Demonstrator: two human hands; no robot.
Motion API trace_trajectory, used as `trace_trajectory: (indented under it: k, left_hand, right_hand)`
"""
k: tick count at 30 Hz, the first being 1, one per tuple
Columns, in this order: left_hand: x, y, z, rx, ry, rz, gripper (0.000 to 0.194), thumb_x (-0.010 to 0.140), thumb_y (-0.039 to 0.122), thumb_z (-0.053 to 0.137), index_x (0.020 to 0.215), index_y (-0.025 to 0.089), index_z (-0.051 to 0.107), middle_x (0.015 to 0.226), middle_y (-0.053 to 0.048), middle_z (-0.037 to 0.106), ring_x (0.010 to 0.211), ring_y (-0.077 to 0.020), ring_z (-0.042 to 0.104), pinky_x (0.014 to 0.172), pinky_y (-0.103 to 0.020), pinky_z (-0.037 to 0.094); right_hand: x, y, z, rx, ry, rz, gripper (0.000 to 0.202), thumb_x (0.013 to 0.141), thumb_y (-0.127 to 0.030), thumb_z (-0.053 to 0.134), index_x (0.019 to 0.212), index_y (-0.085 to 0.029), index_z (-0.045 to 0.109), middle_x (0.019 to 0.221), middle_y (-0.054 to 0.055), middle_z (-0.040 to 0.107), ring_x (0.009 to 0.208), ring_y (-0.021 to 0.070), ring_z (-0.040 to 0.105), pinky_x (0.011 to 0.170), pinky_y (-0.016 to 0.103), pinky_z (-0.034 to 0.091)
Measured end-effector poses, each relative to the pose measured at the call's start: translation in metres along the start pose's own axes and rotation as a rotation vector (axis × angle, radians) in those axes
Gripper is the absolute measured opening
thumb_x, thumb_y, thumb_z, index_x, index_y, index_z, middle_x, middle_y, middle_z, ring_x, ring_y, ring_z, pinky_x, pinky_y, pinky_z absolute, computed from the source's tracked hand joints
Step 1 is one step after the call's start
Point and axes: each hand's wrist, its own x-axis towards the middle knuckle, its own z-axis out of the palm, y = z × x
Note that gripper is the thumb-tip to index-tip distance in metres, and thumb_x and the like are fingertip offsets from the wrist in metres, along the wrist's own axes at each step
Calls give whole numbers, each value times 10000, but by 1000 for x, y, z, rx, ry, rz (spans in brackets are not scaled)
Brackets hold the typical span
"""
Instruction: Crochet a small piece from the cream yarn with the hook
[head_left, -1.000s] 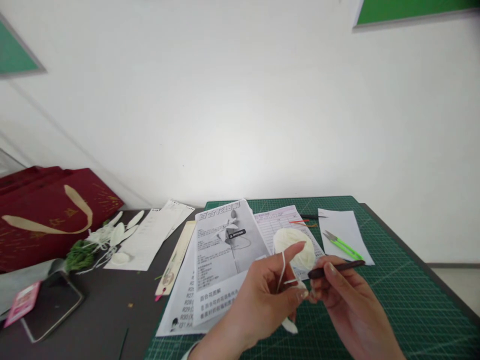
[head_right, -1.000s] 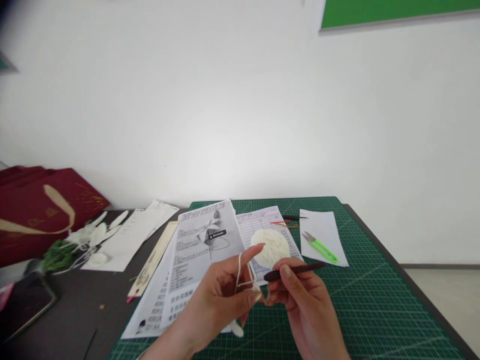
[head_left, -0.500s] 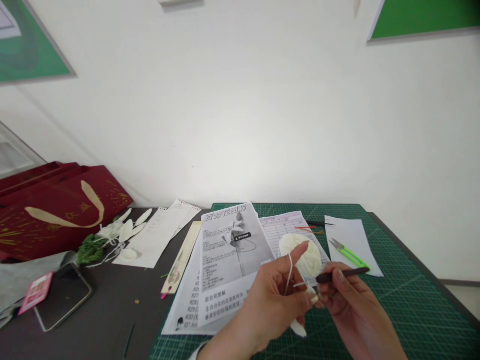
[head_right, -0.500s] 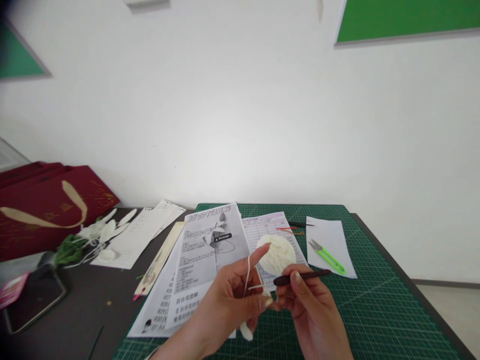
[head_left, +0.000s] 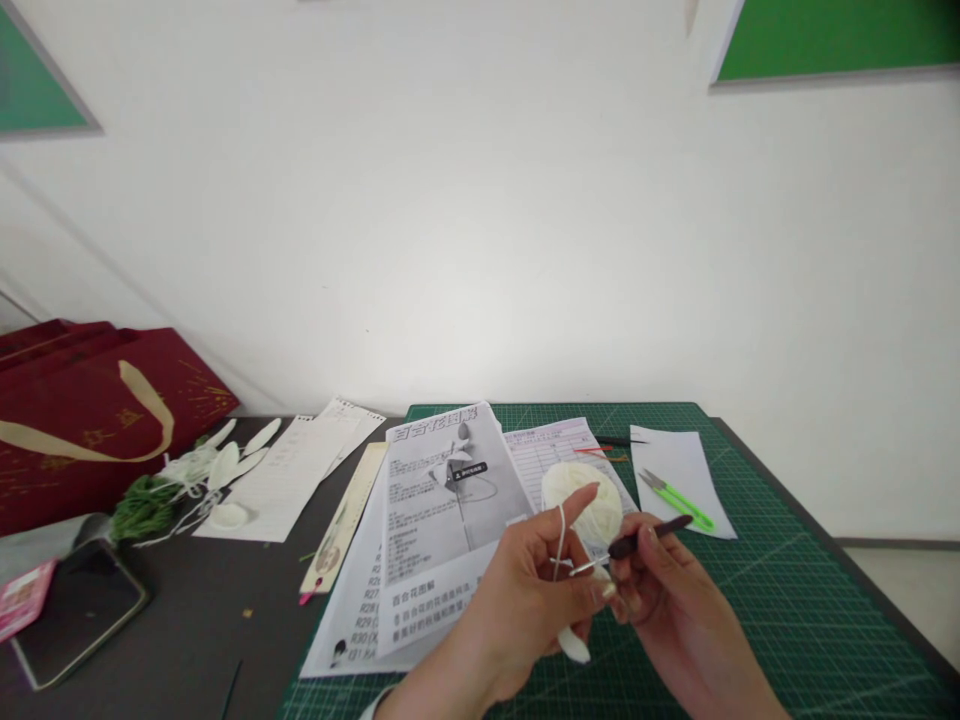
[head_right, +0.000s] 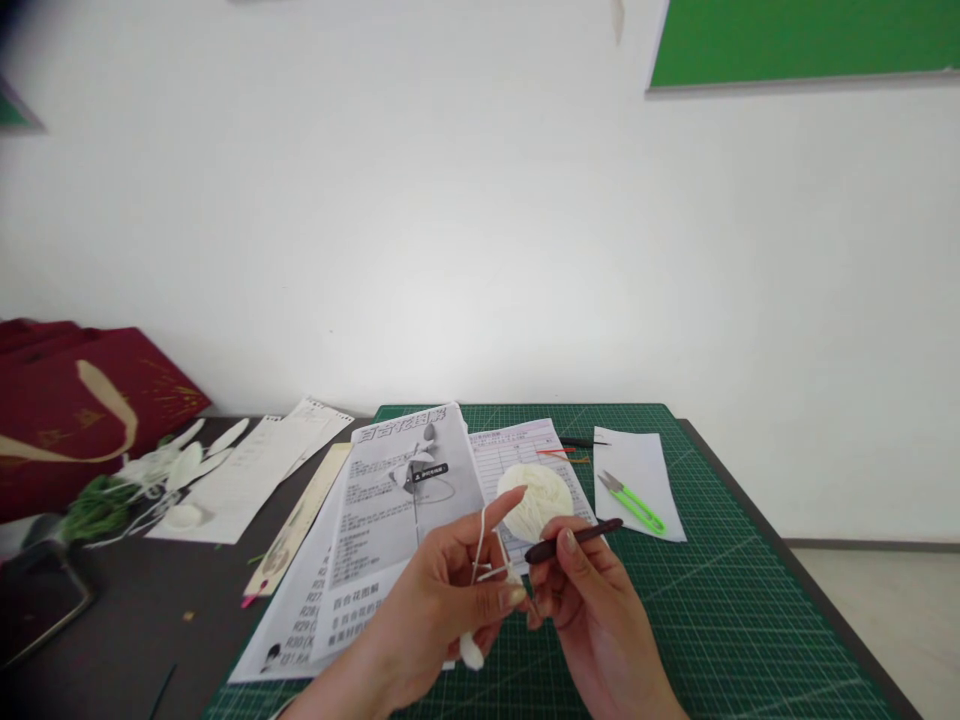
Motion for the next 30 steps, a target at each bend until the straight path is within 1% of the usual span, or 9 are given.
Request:
trace_trajectory:
  k: [4,9,12,15,20,23,26,27,30]
  left_hand:
    - [0,-2,-2,20,-15,-9,736,635,240,828,1317,237,550,599,83,523,371,-23,448,317,-142,280]
    - [-1,3,-2,104,-40,-34,749,682,248,787,1369,227,489,629,53,582,366,-40,453,295,-145,283]
    - [-3,9,2,163,-1,-44,764,708,253,756,1402,214,440,636,45,592,373,-53,478,275,-134,274]
    - [-8,14,7,209,45,-30,717,747,225,720,1405,212,437,591,75,519,373,-45,458,285,-126,274]
    - [-12,14,13,226,131,53,642,748,227,721,1353,257,511,598,85,469,410,-44,456,324,-135,298]
    - [-10,12,15,210,178,104,633,726,222,739,1327,266,544,609,87,468,446,-44,451,390,-147,364]
    - [-8,9,17,182,247,126,661,700,214,759,1326,224,547,619,86,458,484,-55,439,449,-175,427]
    - [-7,8,17,179,263,130,680,699,211,760,1339,203,531,616,85,461,491,-61,439,455,-182,431]
    - [-6,5,18,182,269,139,729,715,207,752,1383,144,468,584,80,494,490,-70,449,470,-190,407]
  right_hand:
    - [1,0,0,29,-20,30,190,740,-316,779,817,-166,692,556,0,671,404,70,598,413,136,500]
    - [2,-2,4,10,-13,-49,200,744,-326,773,781,-156,672,542,-2,662,423,87,598,445,181,531]
    - [2,-3,8,4,-13,-77,206,763,-343,754,786,-158,665,550,-14,651,422,78,577,435,179,525]
    - [2,-4,9,-1,-9,-96,196,769,-343,747,794,-165,670,560,-15,658,418,76,568,413,172,516]
    - [1,-5,9,-61,-6,-185,157,765,-319,751,786,-173,696,592,8,698,463,87,608,455,168,523]
    - [-1,-4,6,-163,16,-298,116,789,-300,726,796,-185,716,623,21,718,489,101,628,486,186,528]
    - [-6,-3,3,-368,30,-531,49,808,-223,692,823,-216,738,691,24,730,547,131,650,532,233,544]
    - [-8,-3,2,-466,24,-635,94,809,-175,677,841,-231,744,722,25,733,593,147,663,565,255,551]
    - [-16,-5,1,-795,-58,-925,360,770,-15,633,984,-286,734,803,30,751,732,195,688,660,324,563]
